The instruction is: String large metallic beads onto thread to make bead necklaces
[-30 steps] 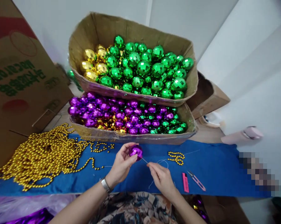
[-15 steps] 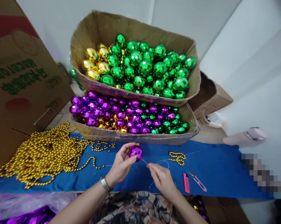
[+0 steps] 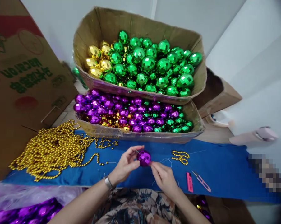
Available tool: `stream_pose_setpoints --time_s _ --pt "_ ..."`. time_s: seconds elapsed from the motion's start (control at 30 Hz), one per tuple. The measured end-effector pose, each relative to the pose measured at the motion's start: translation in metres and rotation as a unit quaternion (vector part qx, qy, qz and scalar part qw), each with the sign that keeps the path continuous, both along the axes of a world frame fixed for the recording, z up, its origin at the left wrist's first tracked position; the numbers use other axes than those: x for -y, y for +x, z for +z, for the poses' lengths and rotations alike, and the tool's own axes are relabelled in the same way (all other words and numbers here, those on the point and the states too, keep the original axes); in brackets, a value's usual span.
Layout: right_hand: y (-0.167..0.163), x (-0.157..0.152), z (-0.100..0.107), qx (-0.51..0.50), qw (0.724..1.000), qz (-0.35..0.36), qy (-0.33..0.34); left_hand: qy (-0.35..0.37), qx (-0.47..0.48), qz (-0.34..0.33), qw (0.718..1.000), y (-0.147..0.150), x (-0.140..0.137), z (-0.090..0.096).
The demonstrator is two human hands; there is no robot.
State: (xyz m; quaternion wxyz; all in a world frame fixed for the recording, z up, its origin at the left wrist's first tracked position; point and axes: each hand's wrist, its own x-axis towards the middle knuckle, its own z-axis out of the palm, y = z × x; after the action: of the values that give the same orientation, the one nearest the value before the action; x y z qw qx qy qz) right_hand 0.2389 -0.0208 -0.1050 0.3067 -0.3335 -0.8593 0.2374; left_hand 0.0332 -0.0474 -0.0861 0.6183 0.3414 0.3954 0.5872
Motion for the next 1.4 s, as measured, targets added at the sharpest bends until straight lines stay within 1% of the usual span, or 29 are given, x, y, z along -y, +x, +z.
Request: stream_pose_setpoints --time_s 0.03,0.07,0.1,0.13,0.17,0.2,0.23,0.33,0.4,0.47,0.53,0.6,0.67,0.73,0.8,0.9,1.17,1.27,1.4 --pt "0.002 0.0 -0.003 0.007 1.0 -0.007 0.005 -0.006 -0.057 0.017 0.998 -0.01 0.0 -0.006" --pt "0.003 0.0 -0.006 0.014 1.0 -0.015 0.01 -0.018 -0.134 0.051 0.99 -0.023 -0.001 -0.014" --pt "0.005 0.001 -0.008 0.02 1.0 -0.022 0.012 -0.034 -0.216 0.095 0.971 -0.037 -0.002 -0.022" --pt "0.006 0.001 -0.011 0.025 0.999 -0.026 0.013 -0.051 -0.294 0.139 0.944 -0.053 -0.003 -0.031" --pt "0.006 0.002 -0.014 0.032 0.999 -0.029 0.014 -0.067 -0.353 0.169 0.918 -0.068 -0.004 -0.041" --pt "0.006 0.002 -0.016 0.038 0.999 -0.03 0.015 -0.079 -0.375 0.182 0.906 -0.082 -0.005 -0.05" --pt "0.006 0.003 -0.018 0.043 0.998 -0.03 0.017 -0.088 -0.385 0.188 0.899 -0.094 -0.006 -0.058" --pt "0.003 0.004 -0.023 0.062 0.998 -0.027 0.017 -0.11 -0.365 0.182 0.907 -0.112 -0.009 -0.076" --pt "0.0 0.006 -0.025 0.078 0.997 -0.026 0.011 -0.124 -0.339 0.182 0.915 -0.111 -0.01 -0.082" --pt "-0.002 0.008 -0.027 0.092 0.995 -0.024 0.003 -0.14 -0.299 0.183 0.926 -0.103 -0.01 -0.081" --pt "-0.004 0.011 -0.028 0.1 0.995 -0.022 -0.001 -0.155 -0.247 0.178 0.94 -0.091 -0.009 -0.074" --pt "-0.006 0.013 -0.028 0.108 0.994 -0.019 -0.002 -0.162 -0.192 0.162 0.954 -0.077 -0.009 -0.062" --pt "-0.008 0.014 -0.028 0.12 0.993 -0.014 -0.001 -0.172 -0.099 0.146 0.969 -0.063 -0.008 -0.048" --pt "-0.008 0.014 -0.027 0.13 0.991 -0.016 0.003 -0.186 0.011 0.133 0.973 -0.053 -0.008 -0.035" --pt "-0.008 0.014 -0.026 0.137 0.99 -0.024 0.006 -0.197 0.083 0.124 0.969 -0.047 -0.008 -0.026" --pt "-0.006 0.013 -0.024 0.146 0.989 -0.029 0.009 -0.195 0.096 0.118 0.969 -0.041 -0.007 -0.021" --pt "-0.004 0.015 -0.023 0.157 0.987 -0.032 0.024 -0.199 0.108 0.122 0.966 -0.035 -0.006 -0.02" --pt "-0.003 0.016 -0.022 0.164 0.985 -0.035 0.031 -0.195 0.095 0.127 0.968 -0.032 -0.006 -0.019" --pt "-0.002 0.016 -0.021 0.174 0.983 -0.039 0.034 -0.171 0.053 0.137 0.974 -0.028 -0.006 -0.017"
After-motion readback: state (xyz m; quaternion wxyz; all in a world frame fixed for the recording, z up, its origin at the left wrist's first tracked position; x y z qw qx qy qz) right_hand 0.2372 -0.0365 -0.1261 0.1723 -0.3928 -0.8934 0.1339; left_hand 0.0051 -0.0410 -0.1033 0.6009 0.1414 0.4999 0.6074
